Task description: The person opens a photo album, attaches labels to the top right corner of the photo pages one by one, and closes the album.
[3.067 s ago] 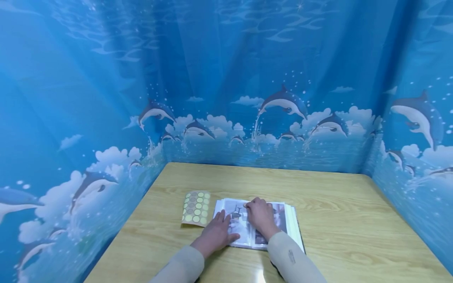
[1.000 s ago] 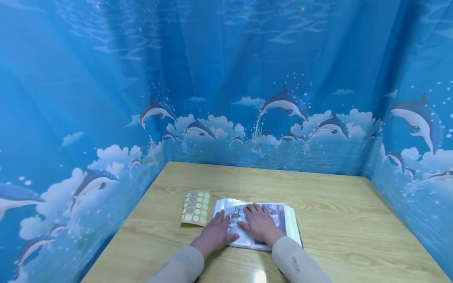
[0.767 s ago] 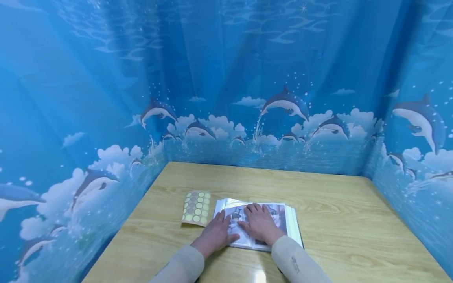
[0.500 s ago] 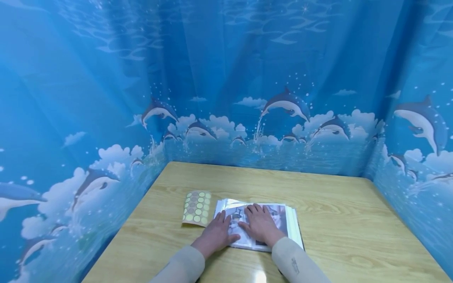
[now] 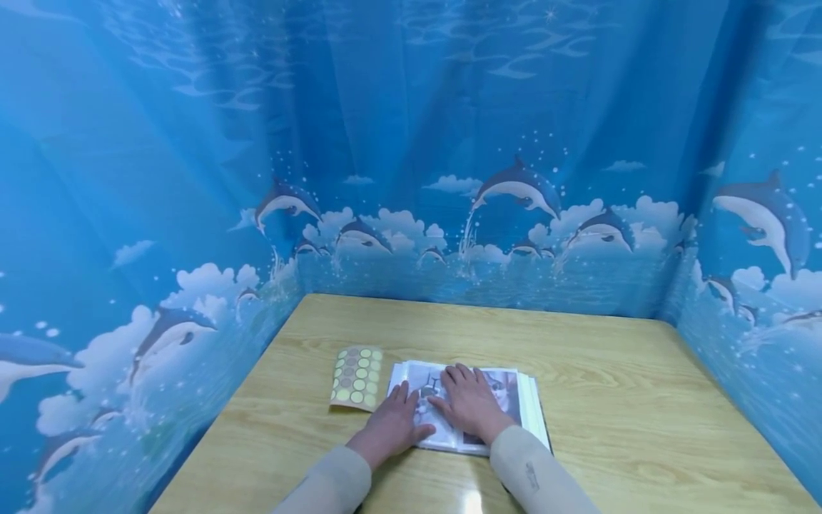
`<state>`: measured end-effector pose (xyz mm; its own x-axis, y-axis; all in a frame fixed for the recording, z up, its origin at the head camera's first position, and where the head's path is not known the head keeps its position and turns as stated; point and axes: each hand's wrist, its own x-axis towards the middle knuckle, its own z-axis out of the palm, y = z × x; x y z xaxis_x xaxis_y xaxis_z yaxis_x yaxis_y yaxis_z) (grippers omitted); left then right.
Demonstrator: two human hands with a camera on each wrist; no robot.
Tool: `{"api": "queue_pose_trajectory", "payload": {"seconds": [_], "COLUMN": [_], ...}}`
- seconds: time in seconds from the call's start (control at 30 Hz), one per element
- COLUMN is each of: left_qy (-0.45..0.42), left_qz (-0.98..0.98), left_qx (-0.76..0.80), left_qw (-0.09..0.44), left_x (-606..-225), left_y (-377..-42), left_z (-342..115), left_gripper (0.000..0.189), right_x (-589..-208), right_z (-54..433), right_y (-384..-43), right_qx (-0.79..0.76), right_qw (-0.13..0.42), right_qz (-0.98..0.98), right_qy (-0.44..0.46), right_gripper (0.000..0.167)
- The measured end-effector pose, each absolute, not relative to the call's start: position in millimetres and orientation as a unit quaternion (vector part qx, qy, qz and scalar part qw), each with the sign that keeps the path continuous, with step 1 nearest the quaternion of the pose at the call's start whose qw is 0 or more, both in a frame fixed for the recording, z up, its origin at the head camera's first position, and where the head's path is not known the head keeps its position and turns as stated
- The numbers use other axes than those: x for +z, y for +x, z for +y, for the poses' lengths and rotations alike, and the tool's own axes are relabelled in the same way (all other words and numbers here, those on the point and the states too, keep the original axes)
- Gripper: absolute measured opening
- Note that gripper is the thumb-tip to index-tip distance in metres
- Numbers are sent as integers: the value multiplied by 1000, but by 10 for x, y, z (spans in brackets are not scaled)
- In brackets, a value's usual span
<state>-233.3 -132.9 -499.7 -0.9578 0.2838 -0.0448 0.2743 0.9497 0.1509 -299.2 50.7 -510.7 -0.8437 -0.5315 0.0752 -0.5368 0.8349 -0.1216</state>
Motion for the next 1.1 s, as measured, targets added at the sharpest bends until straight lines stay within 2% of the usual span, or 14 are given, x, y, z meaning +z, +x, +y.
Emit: {"api": "queue_pose_trajectory", "payload": {"seconds": [0.53, 1.1], "left_qy": [143, 144], "left_qz": [985, 985], "left_qx": [83, 81], "left_qw": [40, 44], "left_x": [-5004, -5006], "left_y": [-2337, -2350], "left_z": [-1371, -1332], "left_gripper": [85, 85], "right_x": [-5056, -5087], "right_z": [436, 563], "right_y": [-2943, -2909], "right_qx": [47, 57], "right_qw": [1, 46], "right_qz": [-958, -956], "right_qy": [282, 285], "right_gripper": [75, 68]}}
